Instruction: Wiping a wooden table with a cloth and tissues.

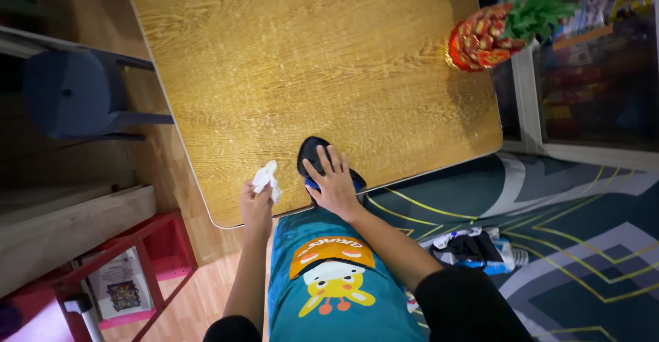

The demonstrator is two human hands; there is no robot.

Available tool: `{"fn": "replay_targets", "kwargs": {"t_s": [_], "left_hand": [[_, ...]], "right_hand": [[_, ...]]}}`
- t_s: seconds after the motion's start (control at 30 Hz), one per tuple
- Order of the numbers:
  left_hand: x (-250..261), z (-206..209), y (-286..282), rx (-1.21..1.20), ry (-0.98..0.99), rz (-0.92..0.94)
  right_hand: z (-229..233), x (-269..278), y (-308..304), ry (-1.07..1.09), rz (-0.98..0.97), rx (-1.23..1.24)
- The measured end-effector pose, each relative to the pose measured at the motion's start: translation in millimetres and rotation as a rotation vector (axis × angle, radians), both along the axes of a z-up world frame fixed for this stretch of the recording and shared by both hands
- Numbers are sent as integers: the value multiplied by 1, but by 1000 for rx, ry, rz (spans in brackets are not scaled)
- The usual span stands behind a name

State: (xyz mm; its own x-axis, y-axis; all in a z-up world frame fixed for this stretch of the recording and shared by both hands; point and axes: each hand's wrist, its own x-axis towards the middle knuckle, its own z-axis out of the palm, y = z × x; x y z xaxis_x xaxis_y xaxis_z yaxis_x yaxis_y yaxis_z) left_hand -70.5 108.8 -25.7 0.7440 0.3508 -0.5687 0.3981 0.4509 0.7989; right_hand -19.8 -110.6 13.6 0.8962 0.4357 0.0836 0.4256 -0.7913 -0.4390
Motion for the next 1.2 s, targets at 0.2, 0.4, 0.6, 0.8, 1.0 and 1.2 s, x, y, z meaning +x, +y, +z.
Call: {"fn": "replay_targets", "kwargs": {"t_s": [0.2, 0.4, 0.6, 0.8, 1.0, 1.2], "left_hand": [[-2, 6, 4, 88, 50, -46], [11, 28, -7, 57, 68, -37], [0, 18, 5, 156, 94, -90], [1, 33, 30, 266, 215, 78], [-77, -83, 121, 376, 30, 311], [-66, -62, 107, 557, 235, 510]], "right_hand": [[-31, 6, -30, -88, -58, 24], [-58, 21, -108, -123, -250, -44], [-71, 39, -202, -210, -454, -173], [-56, 49, -265, -220, -585, -197], [-72, 59, -311, -194, -761, -214], [-85, 89, -326, -180, -917, -192]]}}
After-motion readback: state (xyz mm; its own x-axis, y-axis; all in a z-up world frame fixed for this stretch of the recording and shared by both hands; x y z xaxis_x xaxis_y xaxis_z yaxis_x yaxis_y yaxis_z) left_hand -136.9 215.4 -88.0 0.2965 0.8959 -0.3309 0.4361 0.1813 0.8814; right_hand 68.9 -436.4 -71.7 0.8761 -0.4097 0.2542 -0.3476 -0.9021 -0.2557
